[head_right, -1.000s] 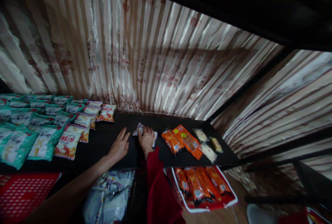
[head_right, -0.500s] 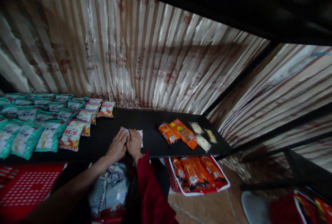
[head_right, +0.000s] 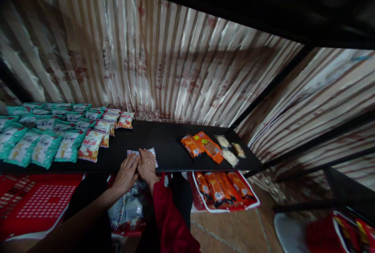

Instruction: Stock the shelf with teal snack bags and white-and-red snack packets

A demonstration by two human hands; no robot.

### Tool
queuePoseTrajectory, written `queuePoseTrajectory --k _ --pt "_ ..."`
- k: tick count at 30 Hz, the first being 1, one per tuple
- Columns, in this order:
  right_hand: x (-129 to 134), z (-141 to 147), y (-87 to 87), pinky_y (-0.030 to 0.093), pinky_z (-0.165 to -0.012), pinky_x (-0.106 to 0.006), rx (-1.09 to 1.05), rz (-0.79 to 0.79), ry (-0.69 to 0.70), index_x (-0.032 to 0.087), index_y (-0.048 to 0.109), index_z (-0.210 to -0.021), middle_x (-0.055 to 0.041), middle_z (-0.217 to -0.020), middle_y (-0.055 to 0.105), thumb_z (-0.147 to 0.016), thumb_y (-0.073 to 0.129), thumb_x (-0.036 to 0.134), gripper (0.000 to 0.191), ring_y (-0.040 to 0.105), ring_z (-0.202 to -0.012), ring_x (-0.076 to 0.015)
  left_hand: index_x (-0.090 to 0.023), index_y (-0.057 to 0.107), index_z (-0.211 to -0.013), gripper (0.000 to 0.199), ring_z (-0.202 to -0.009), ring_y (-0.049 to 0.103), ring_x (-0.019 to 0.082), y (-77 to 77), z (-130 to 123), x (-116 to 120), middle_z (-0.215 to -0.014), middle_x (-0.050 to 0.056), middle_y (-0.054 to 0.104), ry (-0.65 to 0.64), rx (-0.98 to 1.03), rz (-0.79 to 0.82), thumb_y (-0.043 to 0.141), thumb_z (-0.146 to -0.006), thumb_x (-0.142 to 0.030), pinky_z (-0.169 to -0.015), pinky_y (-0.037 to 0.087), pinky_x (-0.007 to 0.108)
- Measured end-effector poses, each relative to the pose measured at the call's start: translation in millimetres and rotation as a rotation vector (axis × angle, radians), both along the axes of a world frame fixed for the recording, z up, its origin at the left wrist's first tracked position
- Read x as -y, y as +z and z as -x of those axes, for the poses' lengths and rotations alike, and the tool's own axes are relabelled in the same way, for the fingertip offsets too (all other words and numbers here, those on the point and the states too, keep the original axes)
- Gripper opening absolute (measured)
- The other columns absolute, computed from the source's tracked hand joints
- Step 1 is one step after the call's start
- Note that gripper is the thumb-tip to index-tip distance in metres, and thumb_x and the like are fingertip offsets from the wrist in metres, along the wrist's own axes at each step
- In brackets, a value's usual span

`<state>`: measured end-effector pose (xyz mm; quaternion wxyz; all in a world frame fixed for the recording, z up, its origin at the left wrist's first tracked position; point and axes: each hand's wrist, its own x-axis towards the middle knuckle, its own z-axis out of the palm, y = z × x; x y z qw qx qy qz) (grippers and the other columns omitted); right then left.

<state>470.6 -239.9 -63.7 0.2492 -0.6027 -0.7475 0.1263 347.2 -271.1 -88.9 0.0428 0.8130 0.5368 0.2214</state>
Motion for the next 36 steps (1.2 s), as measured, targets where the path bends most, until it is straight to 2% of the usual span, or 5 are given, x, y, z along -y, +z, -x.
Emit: queuePoseTrajectory --k 8,13,23,30,36 --pt "3 -3 4.6 0.035 -0.110 -0.039 -0.085 0.015 0.047 0.014 0.056 -0.127 -0.0108 -0.131 0.057 -0.085 0.042 0.013 0.044 0.046 -0.129 -0.0192 -0.014 0.044 -0.133 0.056 -0.132 0.040 0.027 -1.1 9 6 -0.139 0.015 0.047 0.010 -0.030 -0.043 0.041 -0.077 -0.007 -0.106 0.036 0.047" --pt "10 -11 -1.3 0.037 -0.109 -0.043 -0.118 -0.146 0.051 0.014 0.059 -0.123 -0.0122 -0.133 0.055 -0.085 0.041 0.014 0.042 0.041 -0.133 -0.0212 -0.016 0.046 -0.131 0.053 -0.127 0.045 0.027 -1.1 10 6 -0.135 0.014 0.051 0.042 -0.031 -0.057 0.042 -0.078 -0.007 -0.104 0.039 0.046" --pt "27 -26 -11.8 0.041 -0.105 -0.043 0.009 -0.207 0.038 0.019 0.057 -0.127 -0.0116 -0.136 0.053 -0.091 0.041 0.024 0.039 0.046 -0.129 -0.0237 -0.018 0.045 -0.131 0.056 -0.134 0.037 0.028 -14.9 6 1 -0.137 0.012 0.049 0.050 0.008 -0.081 0.042 -0.076 -0.006 -0.104 0.040 0.047" --pt "29 -36 -9.1 0.036 -0.108 -0.045 0.070 -0.097 0.140 0.017 0.041 -0.140 -0.0138 -0.147 0.038 -0.082 0.061 0.039 0.065 0.033 -0.137 -0.0277 -0.016 0.047 -0.128 0.054 -0.132 0.039 0.028 -11.3 7 -4 -0.135 0.013 0.049 0.036 0.008 -0.024 0.041 -0.076 -0.003 -0.105 0.040 0.046" --pt "27 -34 -12.8 0.034 -0.109 -0.046 0.053 -0.065 0.105 0.020 0.042 -0.139 -0.0127 -0.147 0.039 -0.072 0.071 0.023 0.074 0.033 -0.137 -0.0277 -0.019 0.047 -0.128 0.055 -0.128 0.043 0.026 0.2 10 -7 -0.130 0.010 0.053 0.008 0.050 -0.018 0.043 -0.076 -0.004 -0.103 0.041 0.045"
